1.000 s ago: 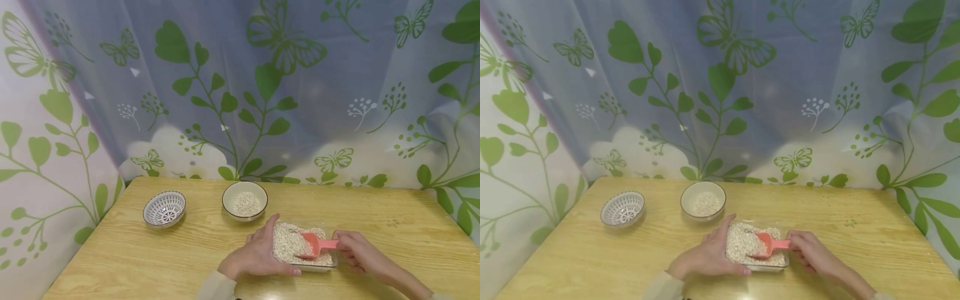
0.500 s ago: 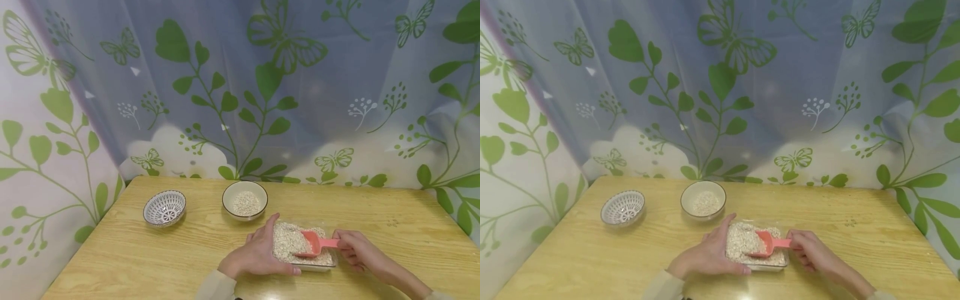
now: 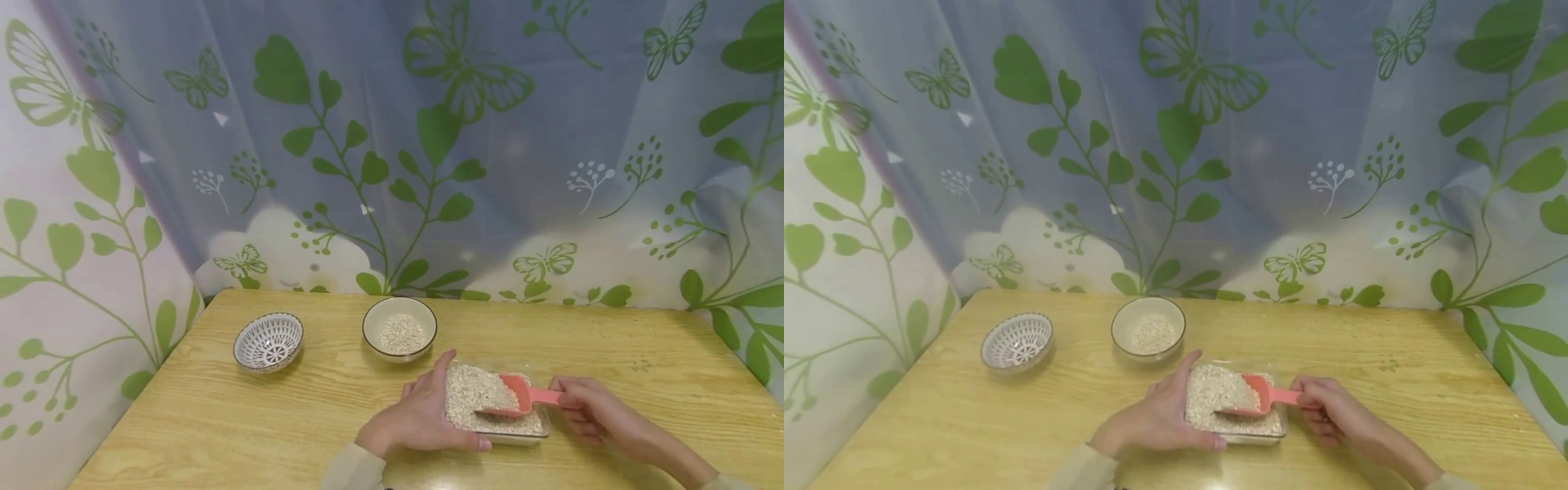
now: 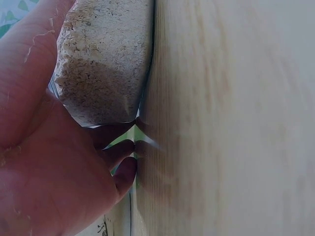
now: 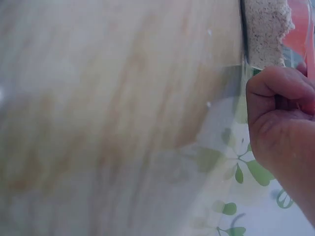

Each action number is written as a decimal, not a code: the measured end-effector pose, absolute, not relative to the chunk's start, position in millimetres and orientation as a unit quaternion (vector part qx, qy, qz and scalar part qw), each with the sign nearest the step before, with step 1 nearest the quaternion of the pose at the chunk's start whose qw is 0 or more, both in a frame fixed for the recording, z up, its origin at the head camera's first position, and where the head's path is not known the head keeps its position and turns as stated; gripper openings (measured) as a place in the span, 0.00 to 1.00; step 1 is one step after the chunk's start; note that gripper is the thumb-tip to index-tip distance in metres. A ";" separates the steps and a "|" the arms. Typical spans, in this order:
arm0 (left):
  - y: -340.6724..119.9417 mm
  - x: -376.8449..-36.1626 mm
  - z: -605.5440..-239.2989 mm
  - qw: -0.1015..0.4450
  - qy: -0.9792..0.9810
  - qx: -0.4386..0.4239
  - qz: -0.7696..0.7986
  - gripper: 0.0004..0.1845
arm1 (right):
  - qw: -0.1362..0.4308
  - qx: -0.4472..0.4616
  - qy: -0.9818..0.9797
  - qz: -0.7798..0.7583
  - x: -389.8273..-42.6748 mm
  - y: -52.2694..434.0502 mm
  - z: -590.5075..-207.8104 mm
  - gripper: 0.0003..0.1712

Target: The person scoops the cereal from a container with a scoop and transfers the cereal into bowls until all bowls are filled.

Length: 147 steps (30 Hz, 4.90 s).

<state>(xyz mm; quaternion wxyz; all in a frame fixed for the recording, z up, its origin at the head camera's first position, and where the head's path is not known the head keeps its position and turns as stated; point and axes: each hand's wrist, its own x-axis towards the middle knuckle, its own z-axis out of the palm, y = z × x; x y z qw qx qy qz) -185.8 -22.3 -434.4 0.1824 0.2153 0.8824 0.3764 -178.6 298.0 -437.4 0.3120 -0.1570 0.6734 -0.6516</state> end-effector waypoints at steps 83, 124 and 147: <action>-84.8 -192.0 -403.7 0.118 0.870 0.242 0.412 0.42 | 0.364 -0.224 0.531 -0.731 -184.3 317.4 -424.5 0.23; -103.5 -260.2 -427.3 0.015 0.914 0.105 0.391 0.66 | 0.313 -0.231 0.597 -0.702 -209.6 294.4 -396.6 0.19; -104.3 -280.1 -438.9 0.053 0.895 0.123 0.425 0.69 | 0.298 -0.213 0.635 -0.681 -239.6 270.1 -380.7 0.14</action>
